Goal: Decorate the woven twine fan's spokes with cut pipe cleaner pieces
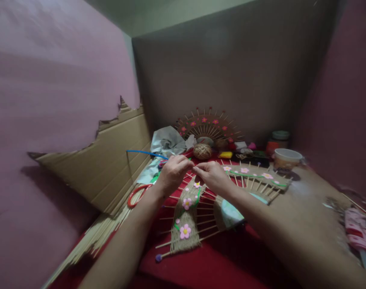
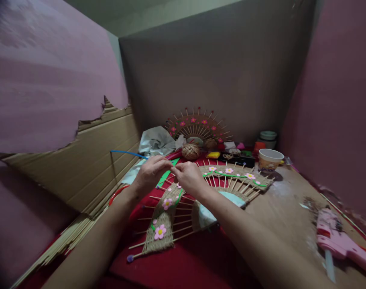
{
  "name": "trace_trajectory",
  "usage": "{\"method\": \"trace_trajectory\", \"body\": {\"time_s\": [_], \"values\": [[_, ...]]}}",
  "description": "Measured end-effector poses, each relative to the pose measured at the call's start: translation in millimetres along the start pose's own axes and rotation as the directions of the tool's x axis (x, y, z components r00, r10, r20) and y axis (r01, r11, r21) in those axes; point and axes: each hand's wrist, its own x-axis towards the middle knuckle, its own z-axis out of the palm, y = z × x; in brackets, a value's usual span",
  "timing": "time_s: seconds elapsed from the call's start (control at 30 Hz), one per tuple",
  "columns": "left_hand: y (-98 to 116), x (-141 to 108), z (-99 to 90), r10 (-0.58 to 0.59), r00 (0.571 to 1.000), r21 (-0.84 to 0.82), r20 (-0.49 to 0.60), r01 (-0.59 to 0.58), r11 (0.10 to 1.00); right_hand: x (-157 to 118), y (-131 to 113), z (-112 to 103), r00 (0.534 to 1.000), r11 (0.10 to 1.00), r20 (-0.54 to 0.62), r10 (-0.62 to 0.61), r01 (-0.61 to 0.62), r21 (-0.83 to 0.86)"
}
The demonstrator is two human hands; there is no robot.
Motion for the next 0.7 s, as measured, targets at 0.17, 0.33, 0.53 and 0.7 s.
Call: {"method": "trace_trajectory", "body": {"time_s": [0.17,0.33,0.53,0.7], "values": [[-1,-10,1.1,-0.054,0.994,0.086,0.091,0.046,0.995,1,6,2,1.000,1.000,-0.013,0.015,-0.015,-0.008],[-21,-26,1.3,-0.229,0.963,0.213,0.141,0.196,0.957,5,15,1,0.991,0.999,-0.126,0.043,-0.046,-0.018],[-30,-39,8.5,-0.429,0.877,0.284,0.215,0.364,0.887,8,21,3,0.986,0.995,-0.145,0.082,-0.088,-0.038],[-20,-37,15.9,-0.504,0.813,0.257,0.292,0.441,0.860,11,24,-4,0.979,0.990,-0.156,0.130,-0.136,-0.027]]}}
